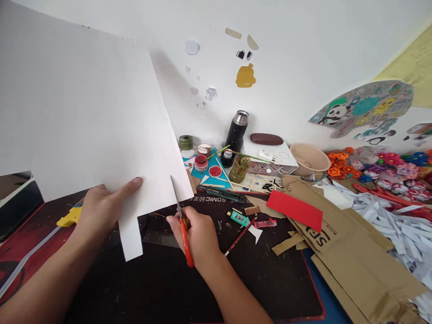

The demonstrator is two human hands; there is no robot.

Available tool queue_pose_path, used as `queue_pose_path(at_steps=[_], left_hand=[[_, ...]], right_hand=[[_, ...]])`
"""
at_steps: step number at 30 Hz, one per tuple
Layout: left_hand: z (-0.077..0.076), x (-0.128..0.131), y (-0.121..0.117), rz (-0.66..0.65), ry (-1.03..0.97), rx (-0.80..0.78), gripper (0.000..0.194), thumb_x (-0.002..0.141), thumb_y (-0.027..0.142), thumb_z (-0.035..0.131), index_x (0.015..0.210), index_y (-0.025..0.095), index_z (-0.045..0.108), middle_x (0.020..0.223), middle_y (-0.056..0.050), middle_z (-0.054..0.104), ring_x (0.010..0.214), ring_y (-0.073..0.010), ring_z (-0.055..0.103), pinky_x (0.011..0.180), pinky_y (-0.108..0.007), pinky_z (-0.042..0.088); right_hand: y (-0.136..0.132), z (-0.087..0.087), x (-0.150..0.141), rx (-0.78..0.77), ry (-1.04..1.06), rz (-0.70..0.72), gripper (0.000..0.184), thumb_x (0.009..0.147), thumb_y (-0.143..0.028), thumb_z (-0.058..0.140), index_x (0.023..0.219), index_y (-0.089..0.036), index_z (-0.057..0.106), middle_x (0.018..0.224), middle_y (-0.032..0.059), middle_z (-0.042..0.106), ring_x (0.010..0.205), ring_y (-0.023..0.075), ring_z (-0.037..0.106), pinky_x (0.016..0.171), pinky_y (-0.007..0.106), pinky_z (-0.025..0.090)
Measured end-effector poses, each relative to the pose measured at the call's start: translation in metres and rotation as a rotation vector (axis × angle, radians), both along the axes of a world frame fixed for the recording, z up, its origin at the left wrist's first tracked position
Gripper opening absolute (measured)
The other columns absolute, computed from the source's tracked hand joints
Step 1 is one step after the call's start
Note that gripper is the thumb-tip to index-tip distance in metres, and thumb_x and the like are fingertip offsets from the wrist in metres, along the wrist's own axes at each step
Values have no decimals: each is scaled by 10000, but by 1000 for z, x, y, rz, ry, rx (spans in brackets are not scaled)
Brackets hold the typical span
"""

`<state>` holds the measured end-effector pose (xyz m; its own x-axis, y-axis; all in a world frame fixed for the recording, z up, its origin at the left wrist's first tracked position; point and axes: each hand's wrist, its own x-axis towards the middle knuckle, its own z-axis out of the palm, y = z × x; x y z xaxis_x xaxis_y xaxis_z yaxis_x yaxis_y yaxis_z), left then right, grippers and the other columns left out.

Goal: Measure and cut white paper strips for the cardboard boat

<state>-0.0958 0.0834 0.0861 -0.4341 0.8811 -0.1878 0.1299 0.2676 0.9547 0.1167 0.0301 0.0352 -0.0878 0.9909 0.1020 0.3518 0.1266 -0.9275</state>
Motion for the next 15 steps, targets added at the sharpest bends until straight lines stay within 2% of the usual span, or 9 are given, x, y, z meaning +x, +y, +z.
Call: queue_pose_path(at_steps=[5, 9, 12, 15], left_hand=[[3, 0, -1, -6, 16, -13, 453, 732, 503, 942, 967, 134, 822, 1099, -148, 857, 948, -300, 825, 758, -320, 657], [9, 2, -2, 15, 39, -3, 476, 742, 497, 935, 1027, 135, 817, 1141, -132, 854, 1008, -301, 820, 825, -327, 661], [12, 3, -2, 23, 56, -18, 499, 730, 507, 936, 1014, 115, 813, 1117, -141, 854, 1029, -331, 816, 856, -366, 670], [11, 3, -2, 31, 94, -18, 494, 705, 527, 944, 961, 124, 817, 1066, -141, 855, 1020, -354, 816, 875, -408, 682]], right_hand=[[1, -6, 2, -74, 78, 44, 325, 984, -546, 731, 927, -227, 730, 644, -3, 692, 519, 172, 671, 560, 247, 529], [-1, -8, 3, -131, 128, 58, 399, 945, -594, 778, 1036, -206, 765, 696, 18, 719, 567, 194, 723, 564, 258, 552], [-1, -8, 4, -135, 140, 87, 447, 931, -612, 792, 1088, -194, 775, 673, 17, 714, 600, 210, 741, 571, 257, 545], [0, -5, 5, -98, 129, 106, 465, 929, -629, 795, 1101, -197, 776, 625, -3, 685, 568, 192, 701, 549, 244, 508]])
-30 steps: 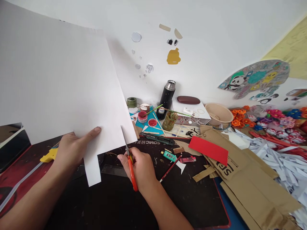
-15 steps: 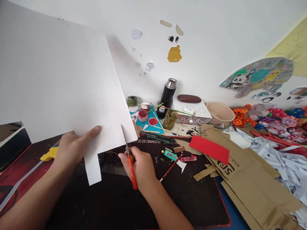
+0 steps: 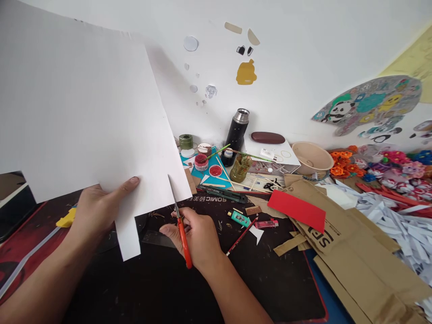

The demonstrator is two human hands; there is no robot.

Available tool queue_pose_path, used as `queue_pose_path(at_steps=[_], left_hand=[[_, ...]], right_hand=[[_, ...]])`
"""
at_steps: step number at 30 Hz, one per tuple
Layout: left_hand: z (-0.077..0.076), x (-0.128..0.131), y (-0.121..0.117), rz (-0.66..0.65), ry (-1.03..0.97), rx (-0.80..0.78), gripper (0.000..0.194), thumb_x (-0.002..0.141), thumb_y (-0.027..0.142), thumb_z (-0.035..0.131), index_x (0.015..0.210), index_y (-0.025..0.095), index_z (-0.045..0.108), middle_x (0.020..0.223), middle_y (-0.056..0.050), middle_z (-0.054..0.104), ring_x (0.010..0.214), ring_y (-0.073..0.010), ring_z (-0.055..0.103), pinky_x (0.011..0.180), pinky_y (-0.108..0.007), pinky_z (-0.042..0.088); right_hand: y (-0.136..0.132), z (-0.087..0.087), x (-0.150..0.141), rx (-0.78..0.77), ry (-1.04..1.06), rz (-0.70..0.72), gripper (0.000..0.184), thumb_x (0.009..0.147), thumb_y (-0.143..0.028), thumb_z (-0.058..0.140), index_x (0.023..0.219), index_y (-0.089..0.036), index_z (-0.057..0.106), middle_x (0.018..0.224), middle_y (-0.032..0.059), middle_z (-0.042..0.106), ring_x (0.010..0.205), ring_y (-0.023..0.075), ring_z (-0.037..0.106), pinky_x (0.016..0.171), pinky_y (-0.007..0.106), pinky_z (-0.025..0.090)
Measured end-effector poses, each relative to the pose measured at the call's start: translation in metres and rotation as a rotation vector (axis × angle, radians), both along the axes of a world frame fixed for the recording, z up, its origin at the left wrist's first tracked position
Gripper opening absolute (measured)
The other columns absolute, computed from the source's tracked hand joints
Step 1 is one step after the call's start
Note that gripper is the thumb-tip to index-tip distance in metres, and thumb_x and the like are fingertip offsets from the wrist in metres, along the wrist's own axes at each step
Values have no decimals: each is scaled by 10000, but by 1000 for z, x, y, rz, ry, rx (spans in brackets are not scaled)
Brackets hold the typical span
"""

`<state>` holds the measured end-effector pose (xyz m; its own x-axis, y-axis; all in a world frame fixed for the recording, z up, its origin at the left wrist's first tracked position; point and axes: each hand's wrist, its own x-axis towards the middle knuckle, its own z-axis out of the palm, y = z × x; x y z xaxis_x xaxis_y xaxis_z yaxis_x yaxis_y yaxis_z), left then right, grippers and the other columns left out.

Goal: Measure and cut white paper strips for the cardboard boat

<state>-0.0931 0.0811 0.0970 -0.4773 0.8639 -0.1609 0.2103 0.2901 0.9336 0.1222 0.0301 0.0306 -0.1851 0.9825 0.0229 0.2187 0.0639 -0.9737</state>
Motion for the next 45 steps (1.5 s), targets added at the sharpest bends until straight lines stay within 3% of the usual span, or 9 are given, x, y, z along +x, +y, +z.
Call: queue_pose_path(at_steps=[8, 12, 17, 27, 36, 45], left_hand=[[-6, 3, -2, -65, -4, 30, 452, 668, 550, 935, 926, 193, 834, 1067, -124, 860, 1039, -362, 821, 890, -410, 704], [-7, 5, -3, -70, -29, 13, 461, 657, 568, 936, 896, 188, 831, 1035, -132, 861, 979, -369, 827, 798, -412, 715], [-9, 5, -3, -88, -29, 7, 482, 663, 582, 940, 924, 189, 843, 1059, -127, 861, 960, -343, 827, 731, -359, 704], [-7, 6, -3, -66, -26, -28, 475, 634, 610, 950, 727, 174, 788, 899, -138, 843, 837, -331, 810, 623, -336, 663], [-7, 7, -4, -96, -103, -32, 428, 612, 531, 977, 734, 172, 778, 859, -139, 834, 806, -326, 806, 644, -341, 664], [-18, 8, -3, -80, -165, 50, 492, 691, 538, 961, 1008, 196, 804, 1152, -129, 845, 979, -311, 822, 783, -344, 689]], right_hand=[[1, 4, 2, -7, -31, -7, 412, 963, -616, 763, 1027, -209, 749, 695, 8, 686, 565, 166, 658, 544, 237, 501], [0, 1, 2, -18, -53, -38, 434, 982, -643, 723, 1017, -212, 750, 695, 5, 664, 523, 153, 617, 508, 237, 503], [1, 4, 2, -34, -56, -53, 407, 977, -611, 729, 1041, -210, 760, 711, 20, 689, 569, 176, 675, 490, 228, 502], [0, 5, 0, -44, -14, -95, 366, 961, -581, 747, 916, -220, 718, 667, -4, 663, 436, 120, 510, 428, 228, 407], [1, 7, -2, 18, -41, -116, 350, 980, -560, 732, 880, -225, 704, 691, 12, 688, 582, 161, 595, 557, 250, 431], [0, 10, -3, 26, -86, -135, 357, 988, -545, 701, 854, -214, 691, 631, -12, 608, 545, 143, 506, 548, 258, 375]])
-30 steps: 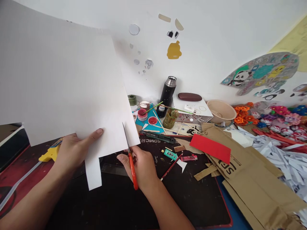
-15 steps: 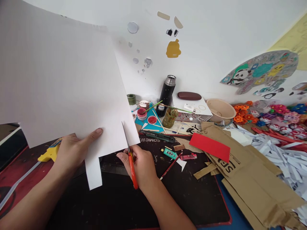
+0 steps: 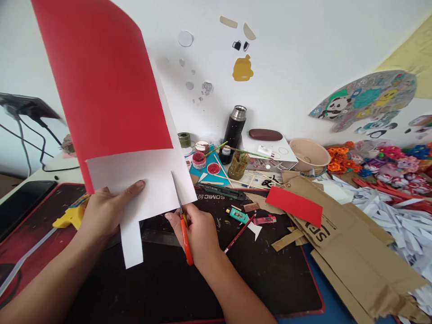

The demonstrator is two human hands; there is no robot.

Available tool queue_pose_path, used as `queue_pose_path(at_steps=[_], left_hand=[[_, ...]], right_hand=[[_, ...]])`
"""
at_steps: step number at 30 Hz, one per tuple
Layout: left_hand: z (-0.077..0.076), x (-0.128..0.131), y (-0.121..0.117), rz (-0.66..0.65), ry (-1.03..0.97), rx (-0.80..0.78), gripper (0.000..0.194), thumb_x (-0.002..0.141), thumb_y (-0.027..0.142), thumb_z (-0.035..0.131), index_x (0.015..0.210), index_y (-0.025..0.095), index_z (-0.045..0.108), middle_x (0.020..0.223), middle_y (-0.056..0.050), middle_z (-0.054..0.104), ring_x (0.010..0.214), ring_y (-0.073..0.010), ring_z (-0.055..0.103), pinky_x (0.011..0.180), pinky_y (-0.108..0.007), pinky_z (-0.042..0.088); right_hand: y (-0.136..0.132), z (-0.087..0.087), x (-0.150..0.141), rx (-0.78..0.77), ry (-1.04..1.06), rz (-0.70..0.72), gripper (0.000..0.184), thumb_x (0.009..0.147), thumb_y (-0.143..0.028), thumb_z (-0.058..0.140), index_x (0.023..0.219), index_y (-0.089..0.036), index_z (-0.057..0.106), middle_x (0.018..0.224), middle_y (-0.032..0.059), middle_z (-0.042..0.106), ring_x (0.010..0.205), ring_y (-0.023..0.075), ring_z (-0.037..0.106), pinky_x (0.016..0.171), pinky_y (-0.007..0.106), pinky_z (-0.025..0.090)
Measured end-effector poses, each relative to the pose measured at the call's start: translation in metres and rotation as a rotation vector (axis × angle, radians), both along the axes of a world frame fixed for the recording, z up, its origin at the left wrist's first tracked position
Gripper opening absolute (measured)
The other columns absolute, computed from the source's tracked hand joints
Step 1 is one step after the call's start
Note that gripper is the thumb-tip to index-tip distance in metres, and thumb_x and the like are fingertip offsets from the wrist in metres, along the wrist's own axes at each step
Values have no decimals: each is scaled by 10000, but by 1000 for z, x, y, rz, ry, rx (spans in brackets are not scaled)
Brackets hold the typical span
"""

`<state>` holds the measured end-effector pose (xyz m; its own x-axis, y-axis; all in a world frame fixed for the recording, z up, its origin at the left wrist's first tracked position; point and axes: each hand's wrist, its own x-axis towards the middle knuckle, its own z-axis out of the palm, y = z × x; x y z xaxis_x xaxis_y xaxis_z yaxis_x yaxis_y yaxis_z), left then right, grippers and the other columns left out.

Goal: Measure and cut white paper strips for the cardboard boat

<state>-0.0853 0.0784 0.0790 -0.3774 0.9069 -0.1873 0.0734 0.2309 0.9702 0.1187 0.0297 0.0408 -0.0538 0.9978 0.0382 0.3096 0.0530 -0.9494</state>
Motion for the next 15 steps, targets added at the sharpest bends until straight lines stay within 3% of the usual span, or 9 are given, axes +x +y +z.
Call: queue_pose_path(at_steps=[4, 10, 15], left_hand=[[0, 2, 0, -9, -34, 34, 460, 696, 509, 959, 998, 206, 789, 1171, -117, 840, 1051, -328, 816, 853, -373, 696], [-1, 1, 1, -7, -66, 31, 500, 697, 491, 961, 1078, 221, 782, 1219, -112, 831, 1066, -319, 816, 851, -363, 694], [4, 1, 0, 11, -22, 5, 493, 664, 495, 959, 1030, 214, 783, 1199, -120, 837, 1060, -341, 817, 855, -382, 695]], right_hand=[[0, 3, 0, 17, -10, 3, 326, 998, -513, 683, 855, -220, 692, 638, -6, 635, 540, 147, 524, 550, 259, 392], [0, 6, 1, 20, -21, 10, 277, 993, -473, 688, 854, -233, 692, 696, 28, 721, 590, 183, 638, 561, 265, 433], [0, 4, 1, 16, -33, 11, 264, 987, -469, 692, 878, -229, 712, 690, 26, 716, 588, 184, 638, 561, 267, 431]])
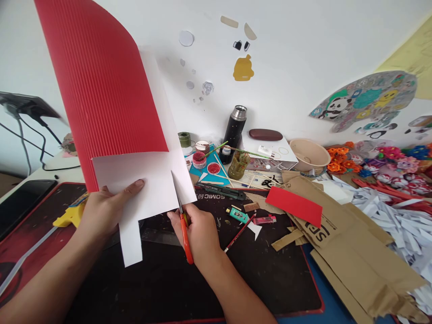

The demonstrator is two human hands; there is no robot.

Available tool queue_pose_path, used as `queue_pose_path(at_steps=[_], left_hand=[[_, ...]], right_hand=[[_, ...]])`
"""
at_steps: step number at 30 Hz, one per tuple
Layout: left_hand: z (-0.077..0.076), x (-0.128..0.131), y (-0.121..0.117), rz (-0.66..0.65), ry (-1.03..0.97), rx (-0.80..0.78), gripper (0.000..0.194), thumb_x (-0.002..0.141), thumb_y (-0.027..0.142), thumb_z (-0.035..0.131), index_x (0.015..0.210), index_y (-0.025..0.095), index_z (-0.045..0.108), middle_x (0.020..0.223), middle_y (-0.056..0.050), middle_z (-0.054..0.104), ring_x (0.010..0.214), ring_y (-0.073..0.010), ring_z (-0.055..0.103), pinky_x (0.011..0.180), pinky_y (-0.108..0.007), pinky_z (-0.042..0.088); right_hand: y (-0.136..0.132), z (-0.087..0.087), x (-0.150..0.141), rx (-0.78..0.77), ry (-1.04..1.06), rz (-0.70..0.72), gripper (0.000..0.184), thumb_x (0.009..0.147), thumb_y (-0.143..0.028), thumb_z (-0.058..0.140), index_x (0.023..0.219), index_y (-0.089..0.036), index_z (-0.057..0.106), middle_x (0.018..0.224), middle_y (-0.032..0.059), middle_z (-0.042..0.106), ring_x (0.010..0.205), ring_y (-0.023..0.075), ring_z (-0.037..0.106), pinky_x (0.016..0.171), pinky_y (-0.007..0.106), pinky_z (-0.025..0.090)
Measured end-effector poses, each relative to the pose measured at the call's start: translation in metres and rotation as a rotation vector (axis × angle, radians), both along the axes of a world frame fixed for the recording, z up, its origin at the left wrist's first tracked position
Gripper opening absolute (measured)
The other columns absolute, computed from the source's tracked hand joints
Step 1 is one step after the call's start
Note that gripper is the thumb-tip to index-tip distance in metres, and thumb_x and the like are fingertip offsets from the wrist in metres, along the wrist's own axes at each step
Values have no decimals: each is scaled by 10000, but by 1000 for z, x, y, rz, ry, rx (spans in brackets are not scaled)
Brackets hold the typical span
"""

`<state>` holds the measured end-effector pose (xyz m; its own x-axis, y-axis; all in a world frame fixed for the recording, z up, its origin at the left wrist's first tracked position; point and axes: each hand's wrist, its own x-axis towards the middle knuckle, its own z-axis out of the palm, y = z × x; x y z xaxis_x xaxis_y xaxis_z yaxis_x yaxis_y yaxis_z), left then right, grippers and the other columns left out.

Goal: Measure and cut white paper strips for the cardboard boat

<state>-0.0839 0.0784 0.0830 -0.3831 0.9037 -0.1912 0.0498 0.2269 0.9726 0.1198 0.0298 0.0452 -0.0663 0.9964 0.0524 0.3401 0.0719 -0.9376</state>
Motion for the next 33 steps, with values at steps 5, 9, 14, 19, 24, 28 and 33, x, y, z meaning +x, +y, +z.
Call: queue_pose_path(at_steps=[5, 9, 14, 19, 24, 28, 33], left_hand=[[6, 3, -2, 16, 21, 15, 495, 639, 485, 965, 1009, 206, 790, 1168, -120, 843, 1060, -355, 815, 869, -402, 699], [8, 4, -1, 65, 13, 55, 504, 688, 457, 962, 1084, 189, 803, 1187, -99, 843, 1082, -342, 808, 854, -358, 690], [13, -7, 7, 248, -41, 155, 460, 723, 381, 951, 1089, 144, 801, 1258, -114, 827, 1160, -331, 788, 897, -333, 687], [18, -23, 13, 312, -124, 254, 451, 692, 360, 967, 1044, 137, 795, 1294, -115, 815, 1125, -303, 792, 856, -312, 691], [21, -25, 8, 138, -78, 101, 471, 675, 434, 983, 987, 126, 812, 1116, -120, 853, 888, -276, 808, 631, -269, 637], [15, -22, 3, 15, -52, 2, 546, 667, 494, 995, 1064, 159, 827, 1119, -127, 857, 893, -282, 819, 653, -281, 644], [3, -21, 4, -88, -156, -24, 584, 650, 514, 1002, 1106, 202, 810, 1093, -131, 858, 806, -281, 824, 630, -312, 663]], right_hand=[[2, -7, 1, -7, 32, 10, 327, 987, -523, 710, 857, -222, 708, 662, 10, 674, 547, 157, 577, 555, 257, 441], [2, -12, 2, -28, 62, 56, 325, 988, -545, 726, 900, -232, 722, 662, 6, 686, 520, 159, 609, 501, 240, 452], [-1, -13, -2, -61, 34, 105, 279, 962, -517, 756, 928, -240, 744, 670, -4, 694, 472, 148, 616, 453, 227, 463], [1, -16, -2, -146, 163, 24, 323, 986, -545, 717, 948, -225, 716, 548, -51, 568, 373, 118, 518, 377, 206, 409], [4, -16, 2, -176, 468, -27, 464, 939, -640, 764, 1053, -194, 705, 532, -75, 556, 350, 101, 492, 359, 191, 393], [4, -6, 4, -148, 536, -37, 490, 907, -665, 791, 989, -196, 676, 523, -72, 558, 359, 95, 491, 366, 185, 412], [6, 2, 4, -158, 508, -130, 491, 885, -672, 796, 933, -210, 637, 486, -85, 527, 344, 98, 469, 343, 183, 407]])
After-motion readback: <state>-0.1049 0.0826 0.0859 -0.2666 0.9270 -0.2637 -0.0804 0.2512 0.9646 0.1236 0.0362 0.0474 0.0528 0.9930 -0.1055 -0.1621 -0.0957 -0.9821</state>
